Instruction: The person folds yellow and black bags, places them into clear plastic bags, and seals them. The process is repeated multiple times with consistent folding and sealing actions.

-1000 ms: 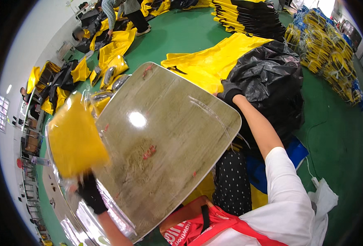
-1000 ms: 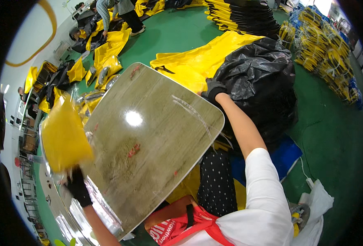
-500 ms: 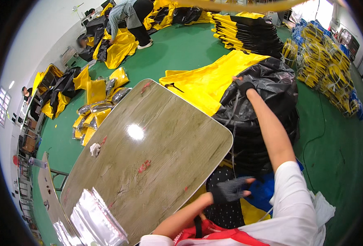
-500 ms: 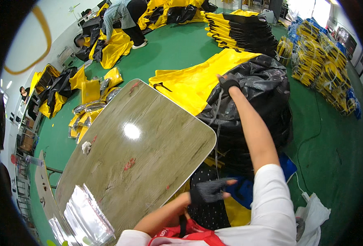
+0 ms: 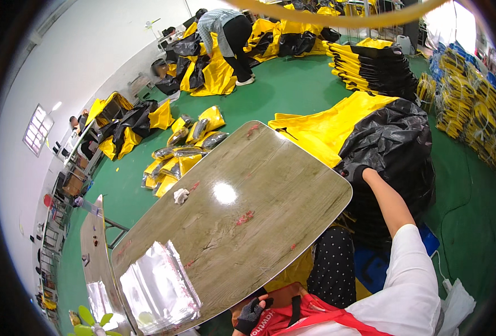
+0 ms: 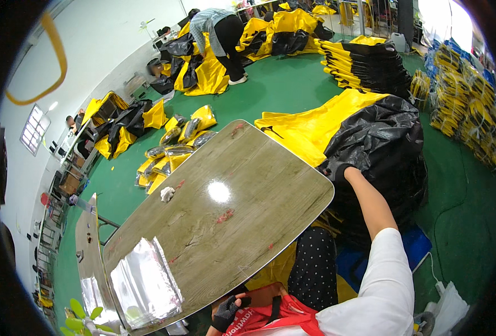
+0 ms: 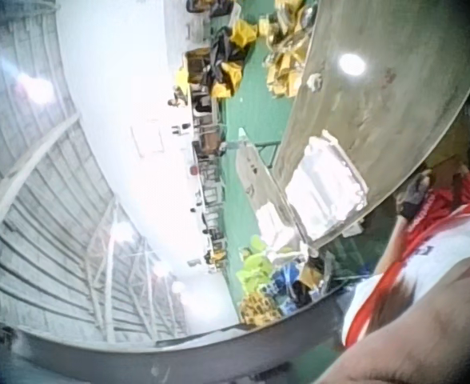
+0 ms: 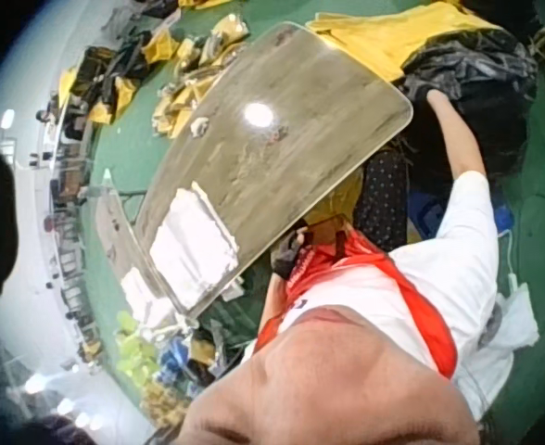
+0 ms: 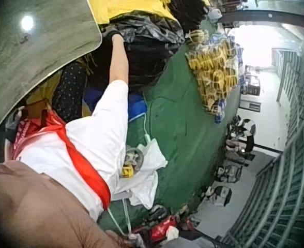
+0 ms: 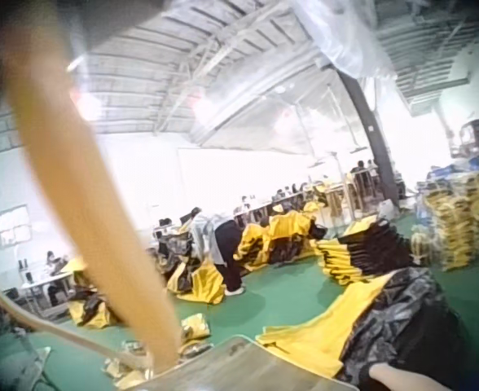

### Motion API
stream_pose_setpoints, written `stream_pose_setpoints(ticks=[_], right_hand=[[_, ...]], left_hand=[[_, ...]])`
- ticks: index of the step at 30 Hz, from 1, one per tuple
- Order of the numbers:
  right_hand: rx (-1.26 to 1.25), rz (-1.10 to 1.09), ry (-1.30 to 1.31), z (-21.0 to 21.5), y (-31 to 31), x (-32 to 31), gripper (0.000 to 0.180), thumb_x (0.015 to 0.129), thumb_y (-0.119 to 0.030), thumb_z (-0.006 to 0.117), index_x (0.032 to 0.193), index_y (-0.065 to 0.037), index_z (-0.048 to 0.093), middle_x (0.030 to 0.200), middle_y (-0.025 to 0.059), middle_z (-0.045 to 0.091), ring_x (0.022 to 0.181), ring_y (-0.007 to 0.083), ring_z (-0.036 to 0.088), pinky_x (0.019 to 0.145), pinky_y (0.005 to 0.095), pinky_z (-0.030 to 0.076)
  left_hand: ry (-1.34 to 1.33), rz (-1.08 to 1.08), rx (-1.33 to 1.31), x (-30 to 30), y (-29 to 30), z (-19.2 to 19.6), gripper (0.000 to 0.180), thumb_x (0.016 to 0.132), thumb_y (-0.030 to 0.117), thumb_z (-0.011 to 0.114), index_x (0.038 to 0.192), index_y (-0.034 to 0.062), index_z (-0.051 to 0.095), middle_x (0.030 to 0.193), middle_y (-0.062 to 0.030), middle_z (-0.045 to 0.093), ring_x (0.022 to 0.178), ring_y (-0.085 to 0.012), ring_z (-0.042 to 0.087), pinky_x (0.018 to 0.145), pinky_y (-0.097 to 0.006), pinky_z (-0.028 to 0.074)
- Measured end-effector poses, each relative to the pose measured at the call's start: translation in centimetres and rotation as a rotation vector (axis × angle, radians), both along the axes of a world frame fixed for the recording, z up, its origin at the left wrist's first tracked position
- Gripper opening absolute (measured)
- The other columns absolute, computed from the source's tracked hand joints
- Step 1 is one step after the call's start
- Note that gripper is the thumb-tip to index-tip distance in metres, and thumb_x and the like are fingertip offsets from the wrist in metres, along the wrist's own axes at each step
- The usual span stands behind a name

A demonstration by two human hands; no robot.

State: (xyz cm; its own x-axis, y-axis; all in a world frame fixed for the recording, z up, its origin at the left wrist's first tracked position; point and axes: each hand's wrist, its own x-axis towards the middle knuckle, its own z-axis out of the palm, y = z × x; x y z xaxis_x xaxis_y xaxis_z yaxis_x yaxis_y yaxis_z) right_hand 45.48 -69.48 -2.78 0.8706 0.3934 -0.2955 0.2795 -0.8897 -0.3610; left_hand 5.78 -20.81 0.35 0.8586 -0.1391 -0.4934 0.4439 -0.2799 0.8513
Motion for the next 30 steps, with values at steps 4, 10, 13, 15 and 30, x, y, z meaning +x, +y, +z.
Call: stream_pose_setpoints(ticks=[4, 10, 13, 15, 30], right_hand=[[-0.269, -0.628, -0.567, 0.2, -2.6, 0.3, 0.045, 0.079, -0.033, 0.051, 0.114, -0.005, 0.057, 0.117, 0.0209, 0.056, 0.113, 0.0356, 0.049, 0.095, 0.0438, 0.038], [0.614, -0.257, -0.545, 21.4, 1.3, -6.8, 0.022, 0.087, -0.025, 0.05, 0.094, -0.006, 0.059, 0.086, 0.0129, 0.061, 0.083, 0.0211, 0.059, 0.076, 0.0317, 0.047], [0.409, 0.391, -0.089, 22.6, 6.8, -17.7, 0.037, 0.086, -0.023, 0.057, 0.116, -0.002, 0.054, 0.108, 0.0165, 0.057, 0.102, 0.0276, 0.055, 0.091, 0.0352, 0.043], [0.579, 0.745, 0.135, 17.7, 10.2, -25.6, 0.047, 0.085, -0.028, 0.053, 0.126, -0.006, 0.047, 0.122, 0.0219, 0.051, 0.115, 0.04, 0.045, 0.1, 0.0437, 0.035], [0.401, 0.636, 0.341, 4.3, 21.7, -38.9, 0.038, 0.079, -0.036, 0.052, 0.065, -0.002, 0.062, 0.072, 0.013, 0.062, 0.078, 0.0328, 0.056, 0.07, 0.0434, 0.045]], left_hand=[[0.021, 0.132, -0.249, -0.3, -2.9, -0.6, 0.046, 0.092, 0.037, 0.051, 0.118, -0.0003, 0.054, 0.105, -0.0106, 0.064, 0.098, -0.0147, 0.059, 0.088, -0.027, 0.044], [0.058, -0.14, -0.419, 6.0, -0.7, 2.5, 0.063, 0.089, 0.053, 0.045, 0.123, 0.0006, 0.049, 0.121, -0.0126, 0.055, 0.113, -0.0217, 0.051, 0.099, -0.035, 0.036], [0.027, -0.049, -0.601, 13.2, 3.4, 3.4, 0.079, 0.083, 0.067, 0.039, 0.125, 0.001, 0.046, 0.127, -0.0146, 0.05, 0.116, -0.0285, 0.048, 0.1, -0.045, 0.036], [-0.006, 0.047, -0.65, 18.9, 5.0, 6.1, 0.081, 0.081, 0.071, 0.034, 0.128, 0.0047, 0.039, 0.128, -0.0178, 0.047, 0.117, -0.0348, 0.046, 0.1, -0.054, 0.034], [-0.157, -0.477, 1.002, 36.8, -5.6, 8.4, 0.055, 0.074, 0.036, 0.061, 0.116, 0.0014, 0.052, 0.105, -0.0163, 0.059, 0.086, -0.0296, 0.056, 0.07, -0.039, 0.046]])
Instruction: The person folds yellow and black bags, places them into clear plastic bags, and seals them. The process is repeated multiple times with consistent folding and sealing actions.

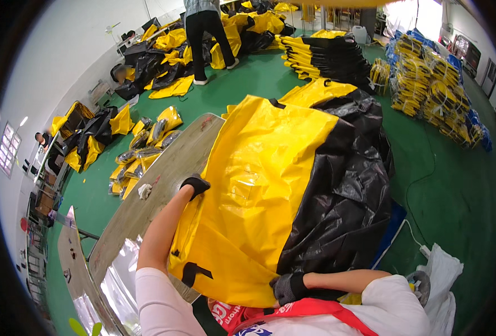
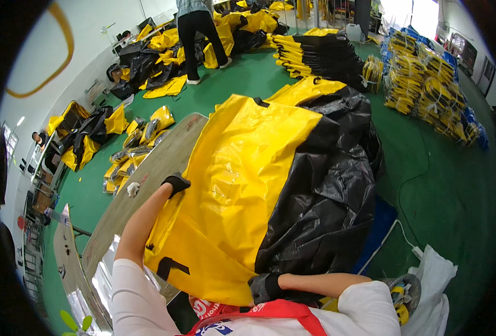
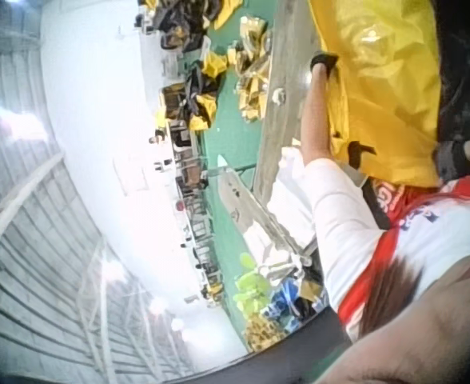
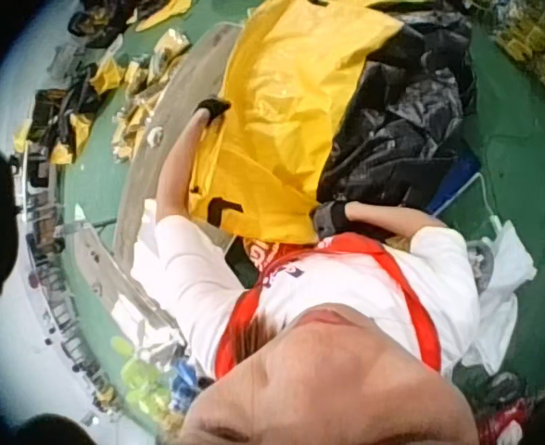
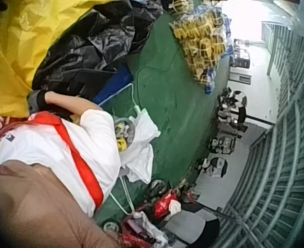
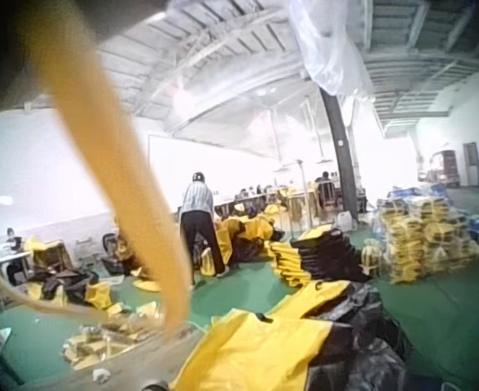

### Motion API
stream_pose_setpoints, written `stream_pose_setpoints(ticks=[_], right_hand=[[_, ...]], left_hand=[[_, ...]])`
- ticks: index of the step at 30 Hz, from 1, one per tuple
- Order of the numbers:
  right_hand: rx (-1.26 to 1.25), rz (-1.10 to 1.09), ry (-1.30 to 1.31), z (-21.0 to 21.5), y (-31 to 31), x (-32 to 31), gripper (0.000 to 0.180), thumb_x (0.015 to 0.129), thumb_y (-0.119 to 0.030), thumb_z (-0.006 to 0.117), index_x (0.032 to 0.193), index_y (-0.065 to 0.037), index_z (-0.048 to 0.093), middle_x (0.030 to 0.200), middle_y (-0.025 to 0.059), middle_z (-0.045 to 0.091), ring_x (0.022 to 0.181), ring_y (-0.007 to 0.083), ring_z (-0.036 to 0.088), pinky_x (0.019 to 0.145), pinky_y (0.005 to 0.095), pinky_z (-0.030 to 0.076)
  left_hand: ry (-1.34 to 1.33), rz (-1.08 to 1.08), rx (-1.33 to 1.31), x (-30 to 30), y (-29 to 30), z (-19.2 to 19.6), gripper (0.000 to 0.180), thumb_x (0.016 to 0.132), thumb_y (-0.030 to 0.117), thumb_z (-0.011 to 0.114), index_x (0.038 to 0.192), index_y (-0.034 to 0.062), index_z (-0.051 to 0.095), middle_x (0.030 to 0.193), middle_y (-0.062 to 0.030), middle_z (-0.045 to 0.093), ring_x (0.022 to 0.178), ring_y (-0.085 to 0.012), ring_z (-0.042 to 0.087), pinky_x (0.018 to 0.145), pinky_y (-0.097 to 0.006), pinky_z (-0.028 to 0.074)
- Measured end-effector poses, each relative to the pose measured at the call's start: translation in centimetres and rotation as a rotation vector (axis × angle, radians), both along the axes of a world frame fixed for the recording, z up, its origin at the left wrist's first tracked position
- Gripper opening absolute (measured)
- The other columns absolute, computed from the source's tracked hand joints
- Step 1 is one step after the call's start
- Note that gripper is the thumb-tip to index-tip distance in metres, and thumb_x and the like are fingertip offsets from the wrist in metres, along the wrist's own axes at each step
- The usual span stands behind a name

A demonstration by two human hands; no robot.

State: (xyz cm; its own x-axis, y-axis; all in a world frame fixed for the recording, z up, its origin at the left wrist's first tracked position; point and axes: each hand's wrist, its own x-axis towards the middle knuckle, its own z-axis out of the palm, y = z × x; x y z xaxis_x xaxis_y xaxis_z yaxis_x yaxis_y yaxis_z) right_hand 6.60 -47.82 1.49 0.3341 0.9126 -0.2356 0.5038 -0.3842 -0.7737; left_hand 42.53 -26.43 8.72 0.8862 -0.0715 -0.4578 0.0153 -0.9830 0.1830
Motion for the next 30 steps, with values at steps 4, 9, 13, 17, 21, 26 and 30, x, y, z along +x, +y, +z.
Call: stream_pose_setpoints(ticks=[4, 9, 13, 17, 21, 26, 30], right_hand=[[0.242, -0.314, -0.506, 0.5, 1.3, 2.8, 0.019, 0.072, -0.023, 0.06, 0.085, -0.008, 0.061, 0.084, 0.0126, 0.06, 0.085, 0.0303, 0.058, 0.071, 0.0402, 0.047], [0.43, -0.573, -0.885, 6.3, -0.2, 9.5, 0.033, 0.078, -0.013, 0.057, 0.109, -0.004, 0.056, 0.117, 0.0154, 0.055, 0.108, 0.0336, 0.052, 0.094, 0.0412, 0.041], [0.442, -0.52, -0.667, 8.0, 2.9, 12.4, 0.047, 0.079, -0.022, 0.06, 0.122, -0.005, 0.05, 0.117, 0.0183, 0.054, 0.108, 0.0378, 0.05, 0.092, 0.0408, 0.042], [0.235, -0.537, -0.173, 3.6, 5.8, 15.5, 0.054, 0.082, -0.04, 0.058, 0.122, -0.006, 0.05, 0.117, 0.0208, 0.054, 0.106, 0.0355, 0.053, 0.092, 0.0394, 0.042], [-0.098, -0.213, -0.088, 9.7, 6.2, 18.3, 0.045, 0.081, -0.047, 0.056, 0.101, -0.007, 0.064, 0.097, 0.0172, 0.064, 0.095, 0.0312, 0.06, 0.087, 0.0376, 0.044], [-0.053, -1.173, -0.814, 10.2, 0.1, 31.2, 0.044, 0.085, -0.042, 0.05, 0.097, -0.002, 0.063, 0.101, 0.0211, 0.062, 0.095, 0.0341, 0.059, 0.084, 0.0392, 0.045], [-0.568, -1.093, -0.512, 6.0, 0.9, 33.0, 0.065, 0.077, -0.051, 0.058, 0.117, -0.001, 0.054, 0.111, 0.0248, 0.057, 0.106, 0.0381, 0.054, 0.089, 0.044, 0.044]], left_hand=[[-0.517, 0.145, -0.44, -5.1, 7.7, -1.0, 0.049, 0.079, 0.034, 0.057, 0.109, -0.0037, 0.055, 0.106, -0.0272, 0.058, 0.099, -0.0409, 0.056, 0.085, -0.041, 0.045], [-0.852, 0.287, -1.007, -20.4, 20.0, 3.2, 0.04, 0.088, 0.021, 0.06, 0.121, 0.001, 0.047, 0.117, -0.0095, 0.054, 0.104, -0.0187, 0.051, 0.093, -0.03, 0.039], [-1.057, 0.704, -0.884, -31.8, 33.3, 2.8, 0.051, 0.091, 0.024, 0.056, 0.133, 0.0034, 0.037, 0.129, -0.0118, 0.047, 0.112, -0.0203, 0.048, 0.094, -0.031, 0.04], [-0.919, 0.791, -1.065, -35.8, 39.0, -2.0, 0.058, 0.088, 0.022, 0.057, 0.137, 0.0053, 0.031, 0.131, -0.0106, 0.045, 0.114, -0.0217, 0.047, 0.096, -0.033, 0.039], [-0.357, 0.806, -1.423, -34.0, 36.0, -0.9, 0.055, 0.087, 0.028, 0.057, 0.133, 0.0052, 0.038, 0.127, -0.0105, 0.05, 0.112, -0.0231, 0.051, 0.095, -0.033, 0.041], [0.19, 1.101, -1.411, -29.9, 41.2, -4.9, 0.06, 0.086, 0.042, 0.058, 0.128, 0.0016, 0.044, 0.121, -0.0097, 0.056, 0.107, -0.0213, 0.056, 0.093, -0.034, 0.044], [-0.165, 1.067, -1.167, -28.2, 41.3, -8.3, 0.056, 0.081, 0.041, 0.065, 0.119, 0.0022, 0.053, 0.106, -0.0074, 0.062, 0.091, -0.0196, 0.06, 0.079, -0.032, 0.049]])
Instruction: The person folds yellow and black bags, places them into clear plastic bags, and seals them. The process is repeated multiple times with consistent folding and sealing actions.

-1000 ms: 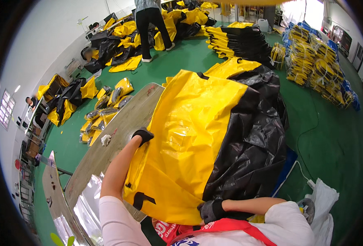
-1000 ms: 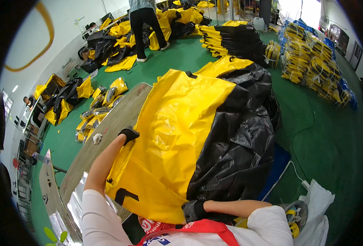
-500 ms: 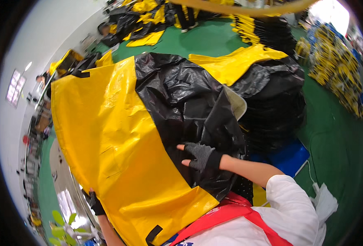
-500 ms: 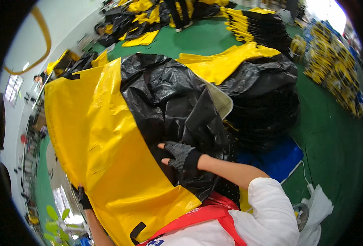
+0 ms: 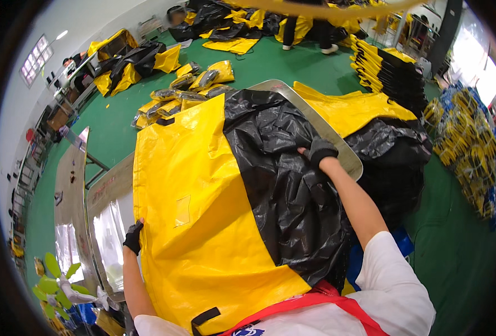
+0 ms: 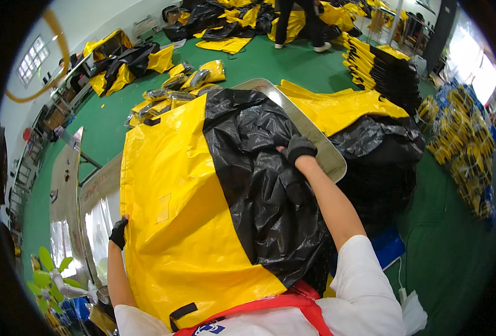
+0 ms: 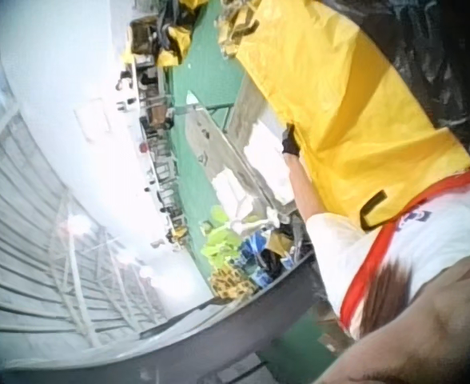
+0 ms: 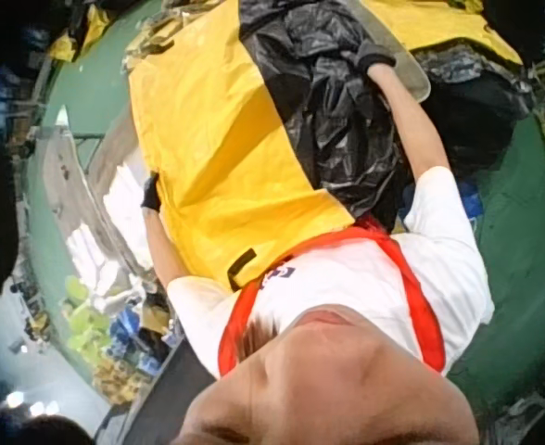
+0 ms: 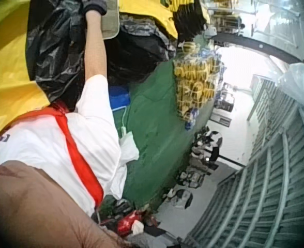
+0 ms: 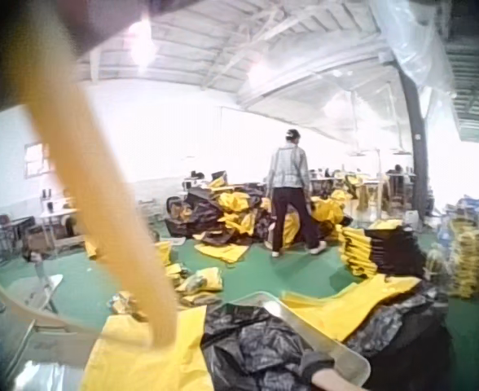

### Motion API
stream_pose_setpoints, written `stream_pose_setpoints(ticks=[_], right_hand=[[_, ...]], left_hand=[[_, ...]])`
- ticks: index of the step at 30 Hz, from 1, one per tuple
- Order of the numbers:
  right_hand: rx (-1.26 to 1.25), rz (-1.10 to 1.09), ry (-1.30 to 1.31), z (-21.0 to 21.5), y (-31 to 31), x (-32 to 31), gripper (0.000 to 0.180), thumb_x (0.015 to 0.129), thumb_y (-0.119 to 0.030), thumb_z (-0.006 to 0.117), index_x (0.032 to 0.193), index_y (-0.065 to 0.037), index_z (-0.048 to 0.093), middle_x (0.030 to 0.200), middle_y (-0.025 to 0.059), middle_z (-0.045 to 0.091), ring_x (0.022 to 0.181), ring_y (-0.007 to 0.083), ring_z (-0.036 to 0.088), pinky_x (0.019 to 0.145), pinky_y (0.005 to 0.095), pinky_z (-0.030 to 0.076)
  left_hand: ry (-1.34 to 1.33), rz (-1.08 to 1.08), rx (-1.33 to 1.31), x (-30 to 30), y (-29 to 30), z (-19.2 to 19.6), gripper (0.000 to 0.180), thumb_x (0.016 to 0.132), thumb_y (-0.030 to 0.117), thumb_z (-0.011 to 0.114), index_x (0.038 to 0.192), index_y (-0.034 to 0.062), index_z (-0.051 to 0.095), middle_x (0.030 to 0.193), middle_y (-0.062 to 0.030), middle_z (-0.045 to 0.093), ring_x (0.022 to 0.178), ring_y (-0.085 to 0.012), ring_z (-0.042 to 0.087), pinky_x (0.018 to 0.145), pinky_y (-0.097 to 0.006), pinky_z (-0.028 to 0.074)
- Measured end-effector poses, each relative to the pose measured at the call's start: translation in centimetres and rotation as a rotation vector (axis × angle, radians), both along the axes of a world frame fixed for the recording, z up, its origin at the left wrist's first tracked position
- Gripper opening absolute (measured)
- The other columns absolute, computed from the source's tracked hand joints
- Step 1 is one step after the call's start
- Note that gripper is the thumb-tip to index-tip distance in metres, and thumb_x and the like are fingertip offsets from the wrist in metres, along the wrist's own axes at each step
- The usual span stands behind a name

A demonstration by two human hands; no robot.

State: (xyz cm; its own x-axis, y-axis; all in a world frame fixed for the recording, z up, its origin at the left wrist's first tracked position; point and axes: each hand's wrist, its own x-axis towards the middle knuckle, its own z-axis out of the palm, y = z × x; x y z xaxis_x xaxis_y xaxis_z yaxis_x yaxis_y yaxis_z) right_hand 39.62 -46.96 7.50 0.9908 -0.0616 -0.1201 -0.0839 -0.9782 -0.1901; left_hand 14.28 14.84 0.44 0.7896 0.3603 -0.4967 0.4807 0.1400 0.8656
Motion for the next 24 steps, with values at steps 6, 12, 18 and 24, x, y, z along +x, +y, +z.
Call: stream_pose_setpoints(ticks=[6, 12, 18, 24], right_hand=[[0.081, 0.101, -0.209, 2.9, -6.6, 1.0, 0.044, 0.084, -0.045, 0.049, 0.103, -0.006, 0.06, 0.101, 0.0189, 0.062, 0.096, 0.0363, 0.058, 0.082, 0.042, 0.044], [-0.335, 0.314, -0.408, 3.2, -5.6, 0.8, 0.045, 0.082, -0.025, 0.051, 0.127, -0.017, 0.048, 0.129, 0.0151, 0.046, 0.115, 0.0364, 0.046, 0.097, 0.0461, 0.037], [-0.242, 0.632, -0.055, -1.4, -1.4, 2.1, 0.053, 0.081, -0.051, 0.048, 0.114, -0.011, 0.059, 0.123, 0.016, 0.051, 0.117, 0.0316, 0.047, 0.1, 0.0424, 0.033], [0.143, 0.565, -0.5, 0.9, 5.3, 13.6, 0.029, 0.081, -0.033, 0.055, 0.088, -0.005, 0.061, 0.09, 0.0174, 0.061, 0.089, 0.0354, 0.059, 0.078, 0.0422, 0.047]], left_hand=[[0.005, 0.236, 0.39, -2.1, -0.4, -2.0, 0.04, 0.078, 0.035, 0.07, 0.095, -0.0008, 0.064, 0.08, -0.0052, 0.064, 0.066, -0.0167, 0.056, 0.062, -0.03, 0.045], [-0.039, 0.107, 0.606, -0.3, -3.8, -2.5, 0.034, 0.078, 0.03, 0.07, 0.086, -0.0023, 0.066, 0.071, -0.0077, 0.064, 0.062, -0.0174, 0.056, 0.062, -0.031, 0.045], [0.214, -0.07, 1.283, -1.0, -2.0, -3.0, 0.07, 0.071, 0.037, 0.073, 0.125, 0.0014, 0.047, 0.104, -0.0203, 0.062, 0.088, -0.0332, 0.061, 0.08, -0.039, 0.048], [-0.474, -0.416, 1.431, 8.0, -21.0, 5.0, 0.078, 0.076, 0.036, 0.064, 0.138, 0.0028, 0.03, 0.142, -0.0206, 0.029, 0.132, -0.0417, 0.021, 0.109, -0.048, 0.018]])
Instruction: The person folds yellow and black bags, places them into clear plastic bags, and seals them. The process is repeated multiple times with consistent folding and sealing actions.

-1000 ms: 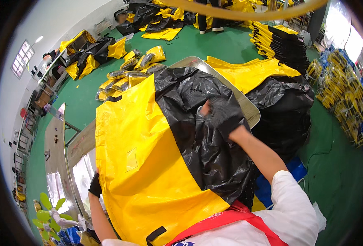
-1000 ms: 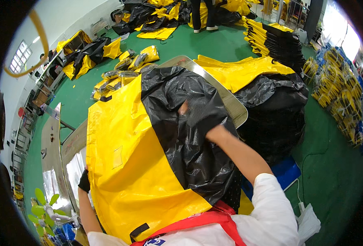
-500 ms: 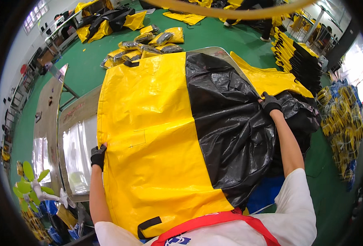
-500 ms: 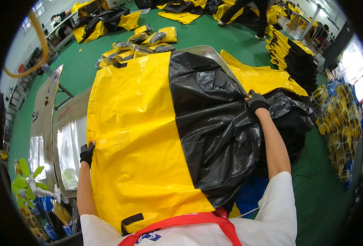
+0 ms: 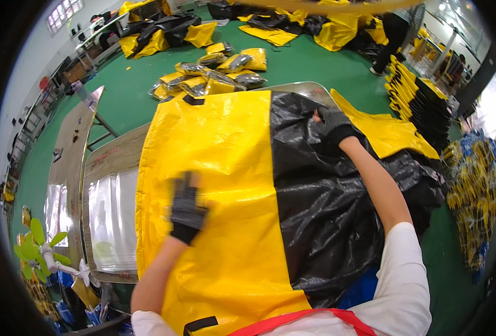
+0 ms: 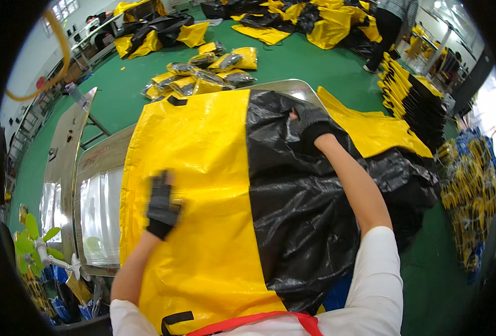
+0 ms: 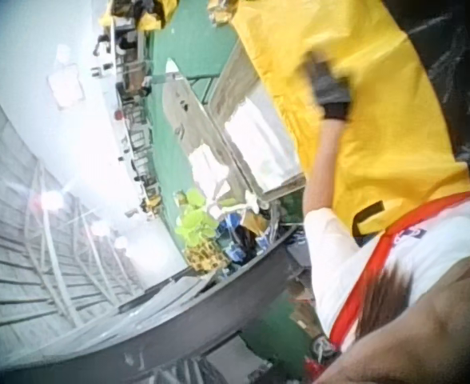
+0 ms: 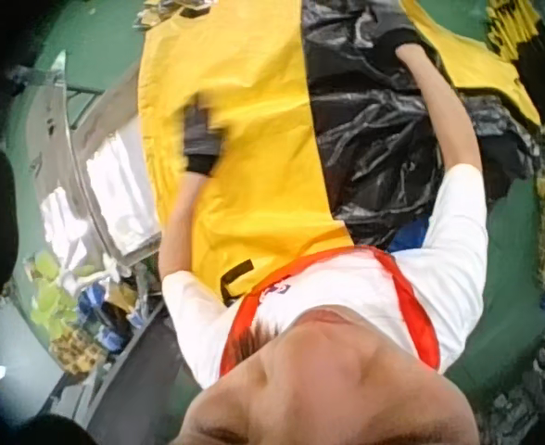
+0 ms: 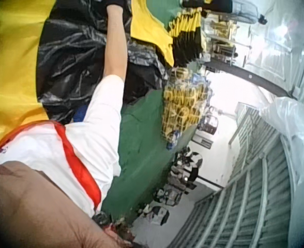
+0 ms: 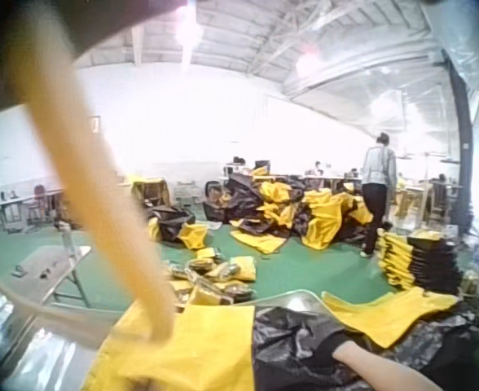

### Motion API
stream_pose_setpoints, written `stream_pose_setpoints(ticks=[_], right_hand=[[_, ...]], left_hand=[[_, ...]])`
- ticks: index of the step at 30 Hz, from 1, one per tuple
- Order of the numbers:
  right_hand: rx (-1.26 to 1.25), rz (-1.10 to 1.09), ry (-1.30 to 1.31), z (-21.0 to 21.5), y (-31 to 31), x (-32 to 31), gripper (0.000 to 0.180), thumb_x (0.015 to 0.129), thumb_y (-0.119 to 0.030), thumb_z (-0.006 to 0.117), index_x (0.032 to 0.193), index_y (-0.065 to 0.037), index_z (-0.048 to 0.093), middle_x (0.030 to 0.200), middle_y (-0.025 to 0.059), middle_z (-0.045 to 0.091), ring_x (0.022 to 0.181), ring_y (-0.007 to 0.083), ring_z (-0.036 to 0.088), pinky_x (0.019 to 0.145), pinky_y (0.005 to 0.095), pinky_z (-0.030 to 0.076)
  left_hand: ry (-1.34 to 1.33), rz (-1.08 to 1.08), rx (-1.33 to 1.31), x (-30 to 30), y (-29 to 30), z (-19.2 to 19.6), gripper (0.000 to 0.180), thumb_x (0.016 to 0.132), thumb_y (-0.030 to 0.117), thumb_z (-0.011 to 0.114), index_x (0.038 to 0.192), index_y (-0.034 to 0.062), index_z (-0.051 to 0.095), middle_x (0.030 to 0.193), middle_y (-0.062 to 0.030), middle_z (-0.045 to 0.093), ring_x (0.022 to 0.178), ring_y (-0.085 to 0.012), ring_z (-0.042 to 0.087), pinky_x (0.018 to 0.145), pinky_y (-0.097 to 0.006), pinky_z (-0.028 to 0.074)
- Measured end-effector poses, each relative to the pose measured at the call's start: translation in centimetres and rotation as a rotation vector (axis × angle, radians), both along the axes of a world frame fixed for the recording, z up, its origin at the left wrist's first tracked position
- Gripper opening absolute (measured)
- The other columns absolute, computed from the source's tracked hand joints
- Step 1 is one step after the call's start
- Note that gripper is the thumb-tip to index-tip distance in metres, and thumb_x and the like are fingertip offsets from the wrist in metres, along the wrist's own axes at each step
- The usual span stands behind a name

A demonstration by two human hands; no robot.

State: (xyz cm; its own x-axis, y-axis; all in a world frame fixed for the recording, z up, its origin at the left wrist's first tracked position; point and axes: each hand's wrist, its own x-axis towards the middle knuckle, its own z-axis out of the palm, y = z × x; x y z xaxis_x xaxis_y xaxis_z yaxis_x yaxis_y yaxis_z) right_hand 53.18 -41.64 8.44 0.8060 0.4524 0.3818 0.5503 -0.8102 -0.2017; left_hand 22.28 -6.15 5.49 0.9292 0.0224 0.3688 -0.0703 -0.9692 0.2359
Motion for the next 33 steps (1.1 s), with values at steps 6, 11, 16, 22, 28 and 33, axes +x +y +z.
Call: stream_pose_setpoints(ticks=[6, 11, 16, 22, 28, 33], right_hand=[[-0.182, -0.218, 0.292, -0.3, 6.1, 9.9, 0.086, 0.066, -0.062, 0.062, 0.133, -0.013, 0.039, 0.133, 0.0189, 0.043, 0.117, 0.036, 0.045, 0.1, 0.0411, 0.034], [0.109, 0.163, -0.453, 6.4, 11.8, 6.7, 0.035, 0.076, -0.032, 0.062, 0.099, -0.005, 0.059, 0.101, 0.021, 0.059, 0.09, 0.0383, 0.056, 0.082, 0.0414, 0.045], [0.094, 0.506, -0.375, 10.0, 3.1, -16.6, 0.039, 0.082, -0.026, 0.056, 0.113, -0.003, 0.055, 0.088, 0.0175, 0.062, 0.08, 0.0342, 0.059, 0.074, 0.0389, 0.047], [-0.467, 0.43, 0.281, -1.0, -10.4, -26.8, 0.043, 0.083, -0.019, 0.049, 0.126, -0.015, 0.05, 0.071, 0.0155, 0.06, 0.061, 0.0293, 0.06, 0.057, 0.041, 0.047], [-0.376, 0.339, 0.319, 2.8, -12.3, -26.6, 0.047, 0.079, -0.012, 0.059, 0.124, -0.022, 0.052, 0.107, 0.0142, 0.055, 0.097, 0.0298, 0.056, 0.08, 0.0389, 0.046], [-0.69, 0.355, 0.398, 1.2, -9.5, -28.3, 0.053, 0.086, -0.019, 0.049, 0.137, -0.024, 0.036, 0.141, 0.0167, 0.031, 0.128, 0.0361, 0.031, 0.106, 0.0504, 0.021]], left_hand=[[0.173, -0.522, -0.091, 3.2, -13.5, -2.9, 0.063, 0.078, 0.053, 0.058, 0.125, 0.0113, 0.051, 0.135, -0.02, 0.04, 0.128, -0.0379, 0.032, 0.108, -0.051, 0.019], [0.148, -0.634, -0.106, 7.5, -14.5, -2.1, 0.061, 0.079, 0.051, 0.056, 0.128, 0.0165, 0.048, 0.132, -0.0151, 0.044, 0.125, -0.0375, 0.036, 0.104, -0.056, 0.022], [0.009, -0.594, -0.111, 9.3, -10.7, -2.6, 0.059, 0.077, 0.041, 0.062, 0.127, 0.012, 0.048, 0.129, -0.0137, 0.048, 0.123, -0.0337, 0.04, 0.103, -0.047, 0.028], [0.167, -0.448, -0.092, -2.1, -6.9, 0.2, 0.058, 0.082, 0.039, 0.057, 0.13, 0.0088, 0.044, 0.128, -0.0165, 0.048, 0.119, -0.0339, 0.044, 0.1, -0.044, 0.032], [0.464, -0.307, -0.06, -18.6, -3.6, 1.0, 0.057, 0.087, 0.037, 0.052, 0.132, 0.0057, 0.04, 0.127, -0.0194, 0.049, 0.115, -0.0342, 0.048, 0.097, -0.041, 0.036], [0.818, 0.499, 0.16, -24.3, 21.8, 0.3, 0.056, 0.091, 0.036, 0.048, 0.134, 0.0031, 0.036, 0.126, -0.0217, 0.049, 0.112, -0.0344, 0.051, 0.095, -0.038, 0.039]])
